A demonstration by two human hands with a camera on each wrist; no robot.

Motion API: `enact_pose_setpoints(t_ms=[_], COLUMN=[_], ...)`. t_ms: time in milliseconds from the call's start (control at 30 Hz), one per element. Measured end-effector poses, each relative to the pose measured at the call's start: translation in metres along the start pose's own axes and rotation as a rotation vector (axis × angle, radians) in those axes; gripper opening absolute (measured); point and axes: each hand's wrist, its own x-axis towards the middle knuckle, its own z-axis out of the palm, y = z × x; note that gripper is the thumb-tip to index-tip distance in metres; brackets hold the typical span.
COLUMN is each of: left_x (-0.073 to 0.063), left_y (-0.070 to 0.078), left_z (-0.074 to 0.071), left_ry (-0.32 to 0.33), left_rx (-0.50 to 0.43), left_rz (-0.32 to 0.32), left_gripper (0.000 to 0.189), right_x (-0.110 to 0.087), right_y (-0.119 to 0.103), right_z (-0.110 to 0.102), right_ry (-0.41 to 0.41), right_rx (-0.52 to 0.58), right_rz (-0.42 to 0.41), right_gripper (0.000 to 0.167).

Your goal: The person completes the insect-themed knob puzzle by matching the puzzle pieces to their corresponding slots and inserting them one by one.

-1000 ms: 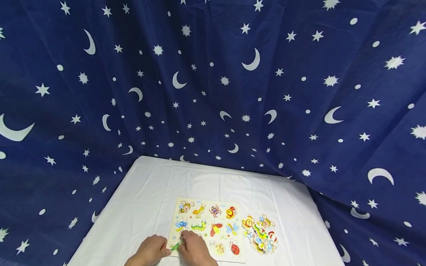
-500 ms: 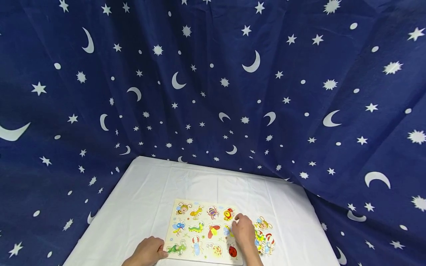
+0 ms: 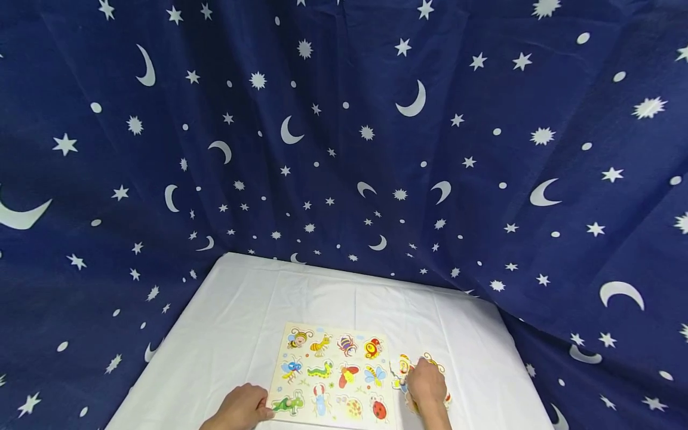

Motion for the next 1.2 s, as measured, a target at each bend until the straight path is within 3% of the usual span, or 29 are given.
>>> enact_pose_setpoints(t_ms=[300,567,800,1033,1200], left_x=[0.001,0.001,0.002,0.001,0.001], left_y=[0.002,0.003,0.003,0.003,0.003], left_z=[0.001,0.0,0.002,0.002,0.002], left_ry=[-0.009,-0.018,-0.021,-0.016,-0.011], left_rx=[0.011,0.019,-0.007,0.011,0.007], left_rz=[-0.037,-0.06,-0.058,-0.051,-0.041], left_gripper=[0.031,0.03,0.03,0.037,0.037], right_x=[0.003,0.001,-0.001,0.001,0.001], right_y=[-0.002,-0.005,-0.007,-0.007,-0.02], right_z=[0.008,0.02,0.02,0.018,0.016], right_ry=[0.073,0.092,0.08,0.2,0.236], right_rx=[0.04,0.009,0.006,0.136,0.222], right_rz=[-0.047,-0.207,-0.155,-0.126,-0.124], right_gripper=[0.01,0.006,0.013,0.006,0.008])
